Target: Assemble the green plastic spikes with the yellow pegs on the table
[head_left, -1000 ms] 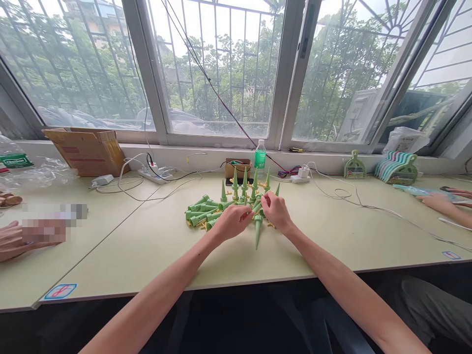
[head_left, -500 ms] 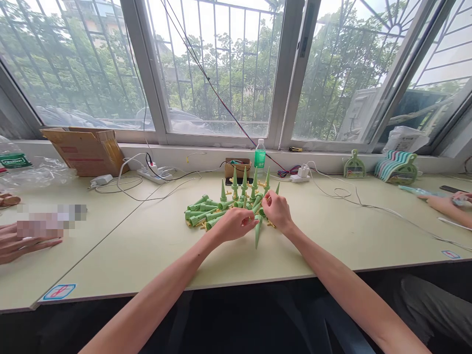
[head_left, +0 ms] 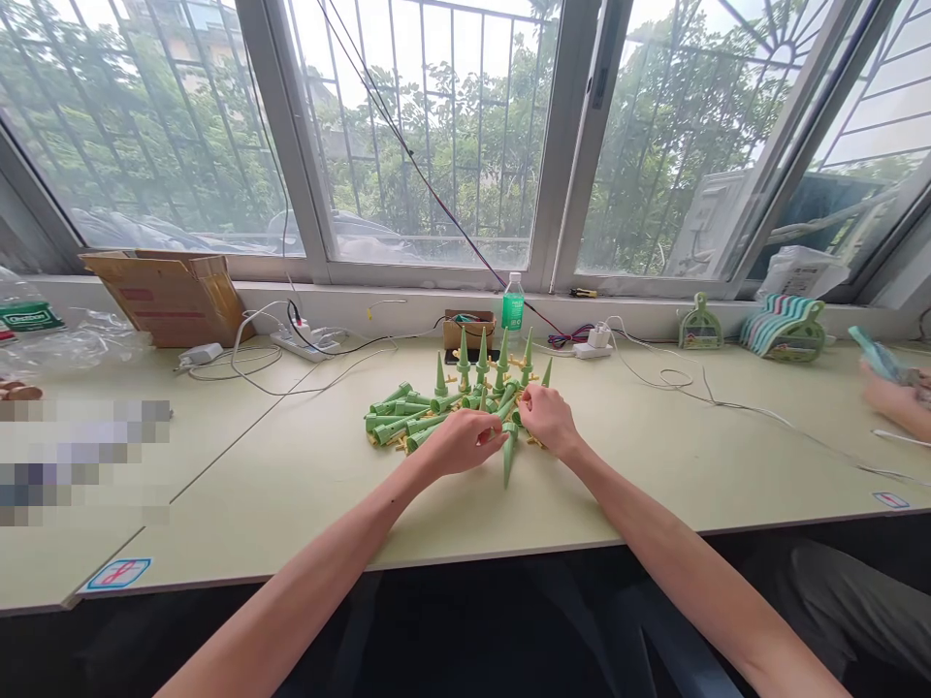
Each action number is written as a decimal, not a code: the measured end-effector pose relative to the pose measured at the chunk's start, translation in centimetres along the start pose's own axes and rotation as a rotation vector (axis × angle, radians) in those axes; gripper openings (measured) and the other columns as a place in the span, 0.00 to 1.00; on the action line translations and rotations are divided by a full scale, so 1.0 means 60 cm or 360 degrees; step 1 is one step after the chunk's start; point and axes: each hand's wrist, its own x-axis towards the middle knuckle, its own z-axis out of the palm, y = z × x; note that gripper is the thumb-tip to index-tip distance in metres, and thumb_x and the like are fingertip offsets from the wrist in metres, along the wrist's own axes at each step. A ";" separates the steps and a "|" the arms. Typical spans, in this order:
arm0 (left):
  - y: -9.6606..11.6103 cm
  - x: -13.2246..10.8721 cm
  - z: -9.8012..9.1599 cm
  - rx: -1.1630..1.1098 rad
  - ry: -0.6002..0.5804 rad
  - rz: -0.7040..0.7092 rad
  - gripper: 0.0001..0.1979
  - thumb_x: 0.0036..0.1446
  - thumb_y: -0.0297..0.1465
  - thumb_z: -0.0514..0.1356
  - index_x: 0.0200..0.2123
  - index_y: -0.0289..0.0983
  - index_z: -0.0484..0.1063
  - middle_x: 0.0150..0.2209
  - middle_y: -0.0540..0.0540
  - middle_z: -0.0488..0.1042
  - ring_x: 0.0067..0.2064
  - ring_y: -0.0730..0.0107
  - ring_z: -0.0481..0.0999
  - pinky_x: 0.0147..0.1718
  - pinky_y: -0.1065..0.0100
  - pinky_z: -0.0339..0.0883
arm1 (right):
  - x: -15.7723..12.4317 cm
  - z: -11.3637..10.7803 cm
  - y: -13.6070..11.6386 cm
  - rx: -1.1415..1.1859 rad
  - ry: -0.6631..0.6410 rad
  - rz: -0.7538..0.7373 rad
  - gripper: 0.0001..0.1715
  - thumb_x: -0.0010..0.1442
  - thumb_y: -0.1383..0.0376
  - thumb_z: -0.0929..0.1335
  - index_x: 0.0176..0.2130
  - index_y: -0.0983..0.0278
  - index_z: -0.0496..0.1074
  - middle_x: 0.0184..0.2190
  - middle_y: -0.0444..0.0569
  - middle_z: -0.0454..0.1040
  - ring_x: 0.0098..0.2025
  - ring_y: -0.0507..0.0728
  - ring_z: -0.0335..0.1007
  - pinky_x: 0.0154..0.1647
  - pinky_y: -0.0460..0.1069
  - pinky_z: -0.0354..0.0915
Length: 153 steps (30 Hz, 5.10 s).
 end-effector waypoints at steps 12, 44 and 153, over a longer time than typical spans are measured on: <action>-0.002 0.000 -0.001 0.0025 -0.0029 0.0004 0.15 0.62 0.37 0.53 0.26 0.36 0.68 0.20 0.52 0.66 0.22 0.77 0.61 0.25 0.73 0.54 | -0.002 -0.004 -0.002 -0.0146 -0.0114 0.0038 0.09 0.61 0.66 0.61 0.34 0.64 0.70 0.33 0.51 0.75 0.35 0.56 0.70 0.29 0.47 0.54; -0.014 0.009 -0.005 -0.0076 0.0694 -0.0477 0.09 0.57 0.35 0.57 0.39 0.38 0.64 0.30 0.51 0.70 0.23 0.76 0.63 0.27 0.71 0.60 | 0.001 0.001 0.002 -0.0201 -0.0161 0.0069 0.12 0.67 0.63 0.58 0.37 0.62 0.68 0.35 0.51 0.75 0.36 0.57 0.71 0.30 0.47 0.53; -0.011 0.012 0.003 -0.0694 0.0505 -0.0474 0.12 0.57 0.39 0.57 0.30 0.35 0.66 0.21 0.54 0.60 0.20 0.80 0.54 0.18 0.76 0.51 | -0.014 0.012 -0.017 0.0896 -0.0227 -0.0627 0.24 0.65 0.55 0.59 0.22 0.64 0.61 0.18 0.41 0.60 0.23 0.49 0.53 0.26 0.46 0.51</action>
